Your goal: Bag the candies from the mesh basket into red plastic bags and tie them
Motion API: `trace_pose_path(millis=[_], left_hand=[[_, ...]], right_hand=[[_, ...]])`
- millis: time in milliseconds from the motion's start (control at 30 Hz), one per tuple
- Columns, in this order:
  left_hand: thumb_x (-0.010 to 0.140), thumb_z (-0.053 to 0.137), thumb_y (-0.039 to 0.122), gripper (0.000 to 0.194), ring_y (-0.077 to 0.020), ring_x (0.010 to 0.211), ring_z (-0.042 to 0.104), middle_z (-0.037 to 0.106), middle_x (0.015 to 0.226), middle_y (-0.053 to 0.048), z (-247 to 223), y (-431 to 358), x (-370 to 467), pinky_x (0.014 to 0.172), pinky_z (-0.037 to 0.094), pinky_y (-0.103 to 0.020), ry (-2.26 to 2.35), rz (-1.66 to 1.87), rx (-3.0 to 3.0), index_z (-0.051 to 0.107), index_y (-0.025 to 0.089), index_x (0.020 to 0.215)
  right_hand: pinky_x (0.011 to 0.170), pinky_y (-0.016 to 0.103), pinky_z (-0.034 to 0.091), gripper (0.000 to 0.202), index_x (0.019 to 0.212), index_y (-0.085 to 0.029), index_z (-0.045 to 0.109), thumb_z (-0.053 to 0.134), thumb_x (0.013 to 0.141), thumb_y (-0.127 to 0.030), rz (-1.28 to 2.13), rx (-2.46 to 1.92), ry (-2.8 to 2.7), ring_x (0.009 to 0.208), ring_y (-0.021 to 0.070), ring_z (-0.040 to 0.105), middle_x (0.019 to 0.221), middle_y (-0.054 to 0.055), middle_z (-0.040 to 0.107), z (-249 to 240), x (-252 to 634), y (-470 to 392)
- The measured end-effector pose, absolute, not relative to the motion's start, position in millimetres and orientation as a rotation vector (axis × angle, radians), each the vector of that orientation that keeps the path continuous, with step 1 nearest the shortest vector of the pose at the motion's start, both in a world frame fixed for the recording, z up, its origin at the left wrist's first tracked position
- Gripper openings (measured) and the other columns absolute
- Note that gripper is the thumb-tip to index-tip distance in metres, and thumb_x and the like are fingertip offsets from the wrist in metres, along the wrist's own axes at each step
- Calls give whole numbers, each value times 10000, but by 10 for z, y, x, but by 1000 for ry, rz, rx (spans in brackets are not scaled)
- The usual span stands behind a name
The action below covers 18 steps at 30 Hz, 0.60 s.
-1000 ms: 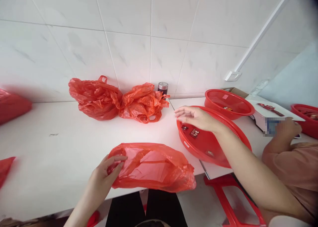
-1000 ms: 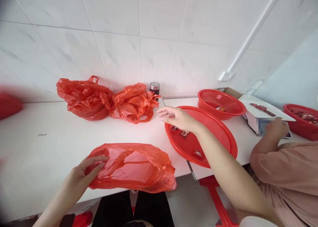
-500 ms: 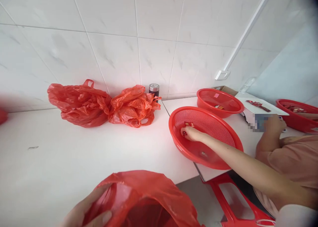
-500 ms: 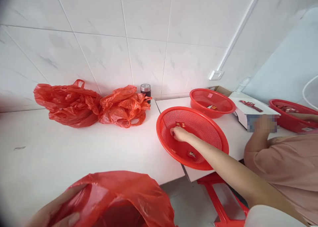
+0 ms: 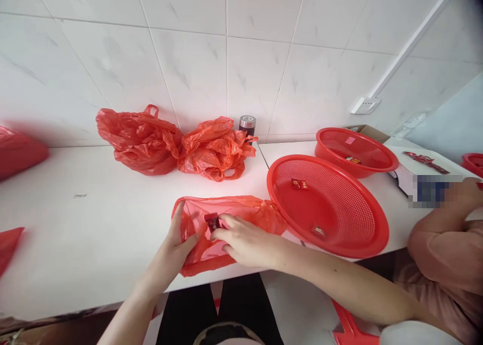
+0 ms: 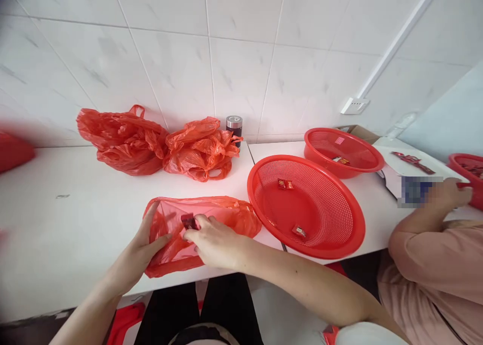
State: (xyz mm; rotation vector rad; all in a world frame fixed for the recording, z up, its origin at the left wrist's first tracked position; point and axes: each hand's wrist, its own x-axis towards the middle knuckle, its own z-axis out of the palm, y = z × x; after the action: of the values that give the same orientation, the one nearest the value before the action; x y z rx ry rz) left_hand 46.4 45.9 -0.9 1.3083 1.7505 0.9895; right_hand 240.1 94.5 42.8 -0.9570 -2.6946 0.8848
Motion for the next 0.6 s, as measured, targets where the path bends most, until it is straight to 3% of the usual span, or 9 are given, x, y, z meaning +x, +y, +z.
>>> trace_pose_path(millis=[100,200,300,400,500,600], left_hand=[[867,483,392,789,-252,1277,489,379,1504,-98,-62,444,394,1017,413,-395,1814,898,1252,59,312,1528],[864,485,379,732,-260,1357,382,377,1506,-78,-106,426,313,1056,358,-395,1863,910,1366,160,326,1518],[855,501,421,703,-265,1153,569,533,1373,-75,-112,401,279,964,446,-406,1847,888,1382,239,330,1501],[830,535,482,716,-214,887,649,597,1279,-56,-90,353,291,868,507,-388,1818,876,1329,283,340,1485],[808,571,520,744,-226,955,651,532,1367,-46,-67,292,314,875,520,-369,1762,1007,1204,274,385,1477],[786,602,543,834,-259,1035,649,506,1396,-30,-67,248,321,849,555,-390,1674,1114,1008,157,450,1484]], right_hand=[[978,290,440,318,1147,-341,624,446,921,-205,908,-905,-2619,1167,182,546,1314,-19,541,473,2514,1160],[885,305,488,271,1122,-298,618,433,928,-256,813,-1037,-2385,1061,173,599,1204,-1,620,690,2891,1477],[901,337,474,282,1165,-271,588,467,910,-284,583,-1339,-2370,1030,188,607,1187,28,630,649,3428,1903],[978,353,422,428,1312,-242,494,521,887,-280,476,-1756,-2473,1179,233,531,1351,85,522,292,3962,2330],[1001,390,394,628,1437,-222,351,578,852,-252,454,-2007,-2511,1259,290,463,1456,147,388,-96,4290,2621],[992,386,387,545,1403,-216,403,533,874,-220,448,-2039,-2513,1228,278,488,1413,154,433,-294,4369,2752]])
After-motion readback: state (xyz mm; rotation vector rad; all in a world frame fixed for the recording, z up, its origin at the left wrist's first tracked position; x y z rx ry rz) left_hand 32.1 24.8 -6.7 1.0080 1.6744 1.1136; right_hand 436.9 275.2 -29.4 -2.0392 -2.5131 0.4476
